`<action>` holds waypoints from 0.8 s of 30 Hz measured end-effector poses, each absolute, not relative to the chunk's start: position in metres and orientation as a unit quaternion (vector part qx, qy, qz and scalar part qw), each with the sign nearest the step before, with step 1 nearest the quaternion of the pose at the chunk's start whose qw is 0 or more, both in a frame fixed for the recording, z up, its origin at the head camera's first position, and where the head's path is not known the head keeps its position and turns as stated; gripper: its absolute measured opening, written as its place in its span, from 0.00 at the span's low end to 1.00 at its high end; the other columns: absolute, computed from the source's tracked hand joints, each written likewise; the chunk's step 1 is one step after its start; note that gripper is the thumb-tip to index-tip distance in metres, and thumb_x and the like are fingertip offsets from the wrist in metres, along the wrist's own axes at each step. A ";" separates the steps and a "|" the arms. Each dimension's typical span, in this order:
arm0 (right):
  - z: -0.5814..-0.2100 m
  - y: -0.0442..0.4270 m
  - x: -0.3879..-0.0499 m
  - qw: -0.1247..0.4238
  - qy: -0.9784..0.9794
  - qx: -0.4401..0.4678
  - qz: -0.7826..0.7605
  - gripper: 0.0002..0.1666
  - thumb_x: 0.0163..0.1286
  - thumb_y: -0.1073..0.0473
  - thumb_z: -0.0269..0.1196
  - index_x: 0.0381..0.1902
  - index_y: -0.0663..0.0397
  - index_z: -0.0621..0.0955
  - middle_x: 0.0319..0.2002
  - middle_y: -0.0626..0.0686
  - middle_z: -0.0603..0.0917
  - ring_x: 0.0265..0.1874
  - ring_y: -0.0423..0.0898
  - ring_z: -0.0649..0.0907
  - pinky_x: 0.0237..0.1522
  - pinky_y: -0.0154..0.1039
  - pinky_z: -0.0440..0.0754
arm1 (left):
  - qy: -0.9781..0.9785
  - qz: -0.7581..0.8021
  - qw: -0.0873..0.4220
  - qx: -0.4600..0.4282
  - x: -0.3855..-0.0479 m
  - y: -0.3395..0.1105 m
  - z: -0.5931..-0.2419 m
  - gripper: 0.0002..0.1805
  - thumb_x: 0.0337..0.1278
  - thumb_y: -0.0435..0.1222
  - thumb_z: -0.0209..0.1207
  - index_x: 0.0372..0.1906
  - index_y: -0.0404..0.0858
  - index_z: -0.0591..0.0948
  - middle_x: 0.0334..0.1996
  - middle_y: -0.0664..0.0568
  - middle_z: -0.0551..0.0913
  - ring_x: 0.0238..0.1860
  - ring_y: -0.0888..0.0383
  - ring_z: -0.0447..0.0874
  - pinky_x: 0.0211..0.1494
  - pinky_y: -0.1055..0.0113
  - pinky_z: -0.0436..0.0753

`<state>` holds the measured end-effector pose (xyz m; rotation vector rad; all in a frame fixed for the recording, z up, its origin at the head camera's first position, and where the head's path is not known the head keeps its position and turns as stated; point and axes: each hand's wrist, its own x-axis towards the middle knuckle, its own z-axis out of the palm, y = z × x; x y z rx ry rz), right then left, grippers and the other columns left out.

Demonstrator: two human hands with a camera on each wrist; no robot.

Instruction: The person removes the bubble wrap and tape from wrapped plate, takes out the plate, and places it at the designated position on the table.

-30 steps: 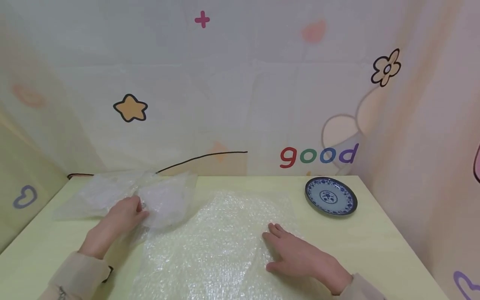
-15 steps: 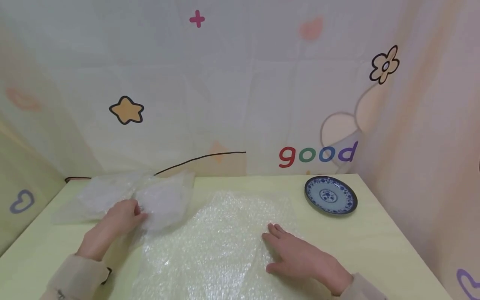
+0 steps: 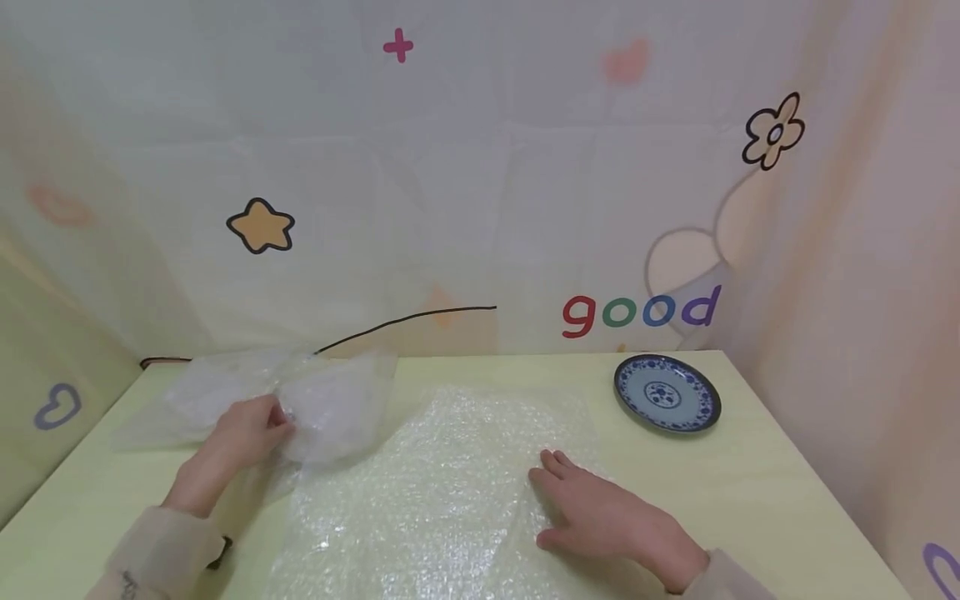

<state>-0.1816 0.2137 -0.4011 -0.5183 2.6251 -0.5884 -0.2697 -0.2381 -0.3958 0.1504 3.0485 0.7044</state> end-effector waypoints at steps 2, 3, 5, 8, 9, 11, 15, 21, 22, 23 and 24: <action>-0.402 0.214 -0.182 0.200 0.938 -0.188 -0.210 0.47 0.65 0.46 0.73 0.75 0.57 0.69 0.79 0.62 0.58 0.78 0.62 0.57 0.71 0.63 0.62 | 0.971 0.237 0.004 0.041 -0.269 -0.240 -0.398 0.10 0.64 0.32 0.63 0.38 0.30 0.74 0.29 0.45 0.77 0.30 0.49 0.74 0.35 0.56 0.75; -0.403 0.214 -0.182 0.202 0.938 -0.187 -0.210 0.47 0.65 0.46 0.73 0.75 0.57 0.69 0.79 0.62 0.58 0.78 0.61 0.57 0.71 0.62 0.62 | 0.969 0.243 0.003 0.039 -0.268 -0.241 -0.399 0.12 0.64 0.32 0.64 0.41 0.29 0.73 0.29 0.45 0.77 0.30 0.48 0.74 0.35 0.55 0.76; -0.404 0.214 -0.183 0.202 0.938 -0.190 -0.208 0.47 0.65 0.46 0.73 0.76 0.57 0.69 0.79 0.63 0.58 0.78 0.61 0.57 0.71 0.62 0.62 | 0.966 0.257 0.006 0.034 -0.268 -0.243 -0.400 0.18 0.64 0.33 0.64 0.49 0.26 0.70 0.30 0.43 0.77 0.31 0.47 0.75 0.36 0.53 0.77; -0.403 0.215 -0.184 0.197 0.939 -0.199 -0.201 0.47 0.65 0.46 0.73 0.75 0.59 0.69 0.79 0.64 0.58 0.78 0.62 0.57 0.71 0.63 0.62 | 0.963 0.268 0.005 0.031 -0.270 -0.246 -0.400 0.28 0.64 0.33 0.65 0.59 0.22 0.65 0.36 0.34 0.79 0.35 0.40 0.80 0.41 0.47 0.79; -0.403 0.215 -0.184 0.196 0.939 -0.200 -0.200 0.47 0.66 0.46 0.73 0.75 0.59 0.69 0.79 0.64 0.58 0.78 0.62 0.57 0.71 0.62 0.62 | 0.962 0.270 0.004 0.032 -0.271 -0.246 -0.400 0.31 0.64 0.34 0.65 0.61 0.20 0.63 0.40 0.29 0.80 0.39 0.36 0.81 0.44 0.45 0.80; -0.402 0.215 -0.183 0.192 0.940 -0.203 -0.197 0.47 0.66 0.46 0.73 0.75 0.59 0.69 0.79 0.64 0.58 0.78 0.63 0.57 0.71 0.62 0.62 | 0.962 0.270 0.003 0.032 -0.272 -0.248 -0.399 0.36 0.64 0.35 0.64 0.65 0.17 0.61 0.48 0.23 0.79 0.48 0.30 0.81 0.50 0.41 0.80; -0.401 0.214 -0.183 0.194 0.941 -0.195 -0.197 0.47 0.65 0.46 0.73 0.75 0.58 0.69 0.79 0.63 0.58 0.78 0.62 0.58 0.71 0.62 0.63 | 0.956 0.293 0.014 0.027 -0.271 -0.252 -0.395 0.37 0.64 0.37 0.62 0.67 0.15 0.62 0.52 0.23 0.78 0.54 0.30 0.78 0.56 0.40 0.78; -0.399 0.213 -0.183 0.197 0.941 -0.195 -0.197 0.46 0.65 0.47 0.74 0.75 0.59 0.69 0.79 0.63 0.59 0.77 0.62 0.58 0.71 0.63 0.63 | 0.945 0.325 0.033 0.007 -0.267 -0.257 -0.389 0.39 0.64 0.39 0.62 0.69 0.16 0.61 0.45 0.34 0.78 0.44 0.42 0.77 0.48 0.47 0.80; -0.399 0.212 -0.183 0.197 0.940 -0.197 -0.196 0.46 0.65 0.47 0.74 0.75 0.59 0.69 0.79 0.64 0.59 0.77 0.62 0.58 0.71 0.63 0.63 | 0.945 0.325 0.033 0.007 -0.266 -0.258 -0.388 0.40 0.64 0.39 0.62 0.69 0.16 0.61 0.46 0.34 0.78 0.44 0.43 0.77 0.48 0.48 0.80; -0.399 0.212 -0.183 0.197 0.940 -0.199 -0.196 0.47 0.65 0.47 0.74 0.75 0.59 0.69 0.79 0.64 0.58 0.77 0.62 0.58 0.71 0.63 0.62 | 0.945 0.326 0.033 0.008 -0.266 -0.258 -0.386 0.40 0.65 0.39 0.62 0.69 0.16 0.61 0.45 0.34 0.77 0.44 0.43 0.77 0.47 0.49 0.81; -0.399 0.212 -0.183 0.196 0.940 -0.201 -0.195 0.47 0.65 0.47 0.73 0.75 0.60 0.69 0.79 0.64 0.58 0.77 0.62 0.58 0.71 0.63 0.62 | 0.945 0.326 0.031 0.010 -0.265 -0.259 -0.385 0.40 0.64 0.39 0.62 0.69 0.15 0.61 0.44 0.35 0.77 0.43 0.43 0.77 0.45 0.50 0.81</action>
